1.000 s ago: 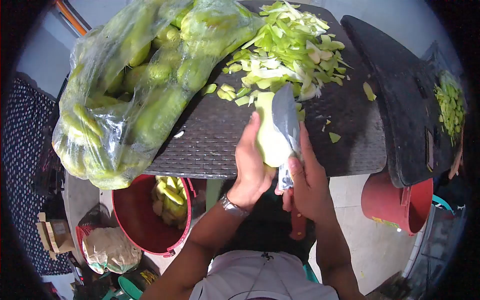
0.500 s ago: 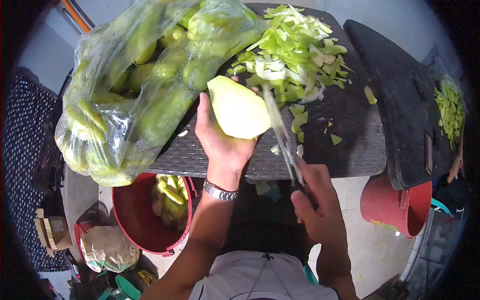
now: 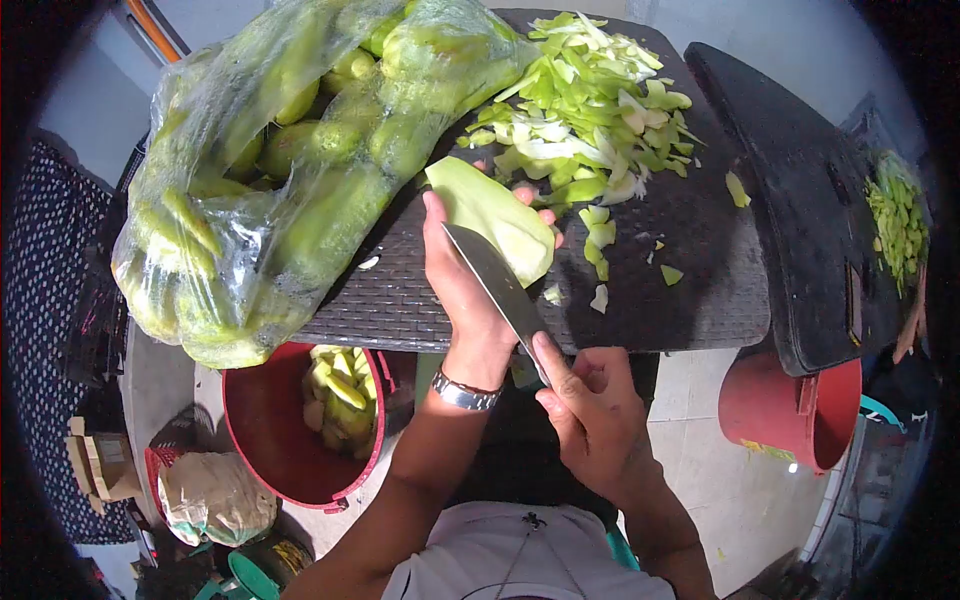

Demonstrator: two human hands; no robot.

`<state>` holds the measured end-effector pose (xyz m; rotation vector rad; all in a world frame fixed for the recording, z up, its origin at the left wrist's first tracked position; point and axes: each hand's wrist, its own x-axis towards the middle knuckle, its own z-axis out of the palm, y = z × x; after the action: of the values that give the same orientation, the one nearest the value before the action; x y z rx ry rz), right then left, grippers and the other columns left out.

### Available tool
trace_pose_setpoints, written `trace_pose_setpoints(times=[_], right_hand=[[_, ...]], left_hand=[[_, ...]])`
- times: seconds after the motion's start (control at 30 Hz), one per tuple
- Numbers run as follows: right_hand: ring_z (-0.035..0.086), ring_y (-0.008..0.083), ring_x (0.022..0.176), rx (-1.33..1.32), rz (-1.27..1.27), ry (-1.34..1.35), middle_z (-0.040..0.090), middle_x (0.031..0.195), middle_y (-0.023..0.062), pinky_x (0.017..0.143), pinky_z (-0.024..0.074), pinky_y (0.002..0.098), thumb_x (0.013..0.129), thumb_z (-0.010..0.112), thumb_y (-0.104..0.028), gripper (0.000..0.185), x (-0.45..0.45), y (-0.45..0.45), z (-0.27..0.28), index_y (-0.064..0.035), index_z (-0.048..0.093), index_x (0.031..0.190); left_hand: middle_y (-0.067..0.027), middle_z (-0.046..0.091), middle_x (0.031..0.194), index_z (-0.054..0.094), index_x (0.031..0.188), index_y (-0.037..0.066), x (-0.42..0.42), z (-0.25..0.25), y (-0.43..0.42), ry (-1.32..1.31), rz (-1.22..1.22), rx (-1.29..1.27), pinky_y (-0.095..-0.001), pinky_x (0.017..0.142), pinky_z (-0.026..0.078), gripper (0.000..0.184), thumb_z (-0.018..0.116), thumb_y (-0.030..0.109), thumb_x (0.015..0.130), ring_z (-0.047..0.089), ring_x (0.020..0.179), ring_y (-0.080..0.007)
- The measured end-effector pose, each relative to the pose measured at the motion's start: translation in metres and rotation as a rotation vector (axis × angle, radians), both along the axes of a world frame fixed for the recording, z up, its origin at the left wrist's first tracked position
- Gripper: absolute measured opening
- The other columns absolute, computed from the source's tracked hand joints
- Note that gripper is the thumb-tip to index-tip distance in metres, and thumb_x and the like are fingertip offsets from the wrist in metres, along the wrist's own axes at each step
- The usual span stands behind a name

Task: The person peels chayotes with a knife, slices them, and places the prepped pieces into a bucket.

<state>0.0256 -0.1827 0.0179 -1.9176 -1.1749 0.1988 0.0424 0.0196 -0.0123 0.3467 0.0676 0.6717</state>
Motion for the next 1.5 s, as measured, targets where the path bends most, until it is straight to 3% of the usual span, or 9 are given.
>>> trace_pose_setpoints(times=[0.43,0.6,0.73,0.83,1.13,1.23,1.33,1.43,1.5], right_hand=[[0.058,0.023,0.074,-0.032,-0.003,0.048,0.053,0.097,0.0137,0.067,0.0514,0.0336,0.094,0.069,0.003,0.057,-0.012,-0.002,0.009,-0.009,0.059,0.149],[0.059,0.0271,0.074,-0.004,-0.007,-0.05,0.052,0.097,0.0147,0.064,0.0539,0.038,0.095,0.072,-0.006,0.063,-0.003,0.004,-0.007,-0.0121,0.053,0.154],[0.06,0.0292,0.074,0.003,-0.026,-0.087,0.051,0.095,0.0153,0.063,0.0551,0.0408,0.096,0.072,-0.011,0.064,0.007,0.012,-0.012,-0.0139,0.051,0.156],[0.06,0.0297,0.075,0.011,-0.018,-0.058,0.052,0.096,0.0161,0.066,0.0555,0.0418,0.097,0.069,-0.01,0.06,0.013,0.014,-0.013,-0.0139,0.053,0.155],[0.064,0.0333,0.088,0.105,0.0,-0.056,0.053,0.102,0.0204,0.074,0.0554,0.042,0.098,0.066,-0.007,0.056,0.037,0.033,-0.011,-0.008,0.054,0.152],[0.066,0.0258,0.077,0.264,-0.096,-0.225,0.059,0.099,0.0179,0.065,0.0554,0.0369,0.103,0.062,-0.011,0.039,0.049,0.053,-0.016,-0.0015,0.059,0.141],[0.063,0.0151,0.062,0.099,-0.191,0.728,0.063,0.086,0.0114,0.052,0.0518,0.0298,0.108,0.057,-0.018,0.025,0.062,0.053,-0.002,0.0013,0.062,0.124],[0.057,0.0079,0.052,0.271,-0.163,0.985,0.062,0.075,0.0051,0.044,0.0471,0.0254,0.111,0.053,-0.021,0.022,0.086,0.058,0.0,0.0003,0.061,0.11],[0.061,0.01,0.054,0.258,-0.241,0.776,0.063,0.077,0.0062,0.045,0.0496,0.0275,0.11,0.053,-0.019,0.03,0.094,0.065,-0.007,0.001,0.059,0.131]], left_hand=[[-0.0245,0.067,0.108,0.05,0.137,0.01,0.0,0.005,-0.007,0.161,0.128,0.016,-0.0582,0.077,0.059,0.062,0.044,0.063,0.105,0.07,0.086,-0.0439],[-0.0242,0.067,0.11,0.05,0.136,0.009,-0.003,0.009,-0.023,0.222,0.133,0.005,-0.0571,0.076,0.06,0.06,0.038,0.06,0.108,0.07,0.088,-0.0419],[-0.0172,0.068,0.111,0.048,0.138,0.011,-0.008,0.013,-0.038,0.267,0.108,0.051,-0.0429,0.078,0.059,0.058,0.034,0.059,0.111,0.07,0.091,-0.0297],[-0.023,0.067,0.112,0.049,0.139,0.01,-0.006,0.006,-0.039,0.314,0.146,0.052,-0.0493,0.078,0.061,0.061,0.032,0.06,0.11,0.071,0.091,-0.0385],[-0.0173,0.068,0.11,0.05,0.136,0.009,0.002,0.001,-0.042,0.376,0.223,0.145,-0.0441,0.08,0.061,0.05,0.046,0.052,0.109,0.071,0.095,-0.032],[-0.0167,0.067,0.112,0.05,0.136,0.008,0.005,0.009,-0.034,0.385,0.301,0.205,-0.0448,0.083,0.061,0.045,0.049,0.043,0.109,0.07,0.096,-0.0303],[-0.0168,0.066,0.114,0.051,0.136,0.007,0.008,0.021,-0.022,0.238,0.336,0.14,-0.0479,0.087,0.058,0.041,0.052,0.037,0.108,0.068,0.1,-0.0302],[-0.0173,0.065,0.111,0.052,0.133,0.008,0.004,0.026,-0.005,0.223,0.22,0.081,-0.0523,0.088,0.057,0.044,0.053,0.044,0.106,0.067,0.1,-0.0342],[-0.0175,0.064,0.11,0.053,0.131,0.009,0.003,0.023,0.004,0.205,0.15,0.038,-0.0557,0.088,0.056,0.047,0.052,0.049,0.105,0.066,0.1,-0.0366]])
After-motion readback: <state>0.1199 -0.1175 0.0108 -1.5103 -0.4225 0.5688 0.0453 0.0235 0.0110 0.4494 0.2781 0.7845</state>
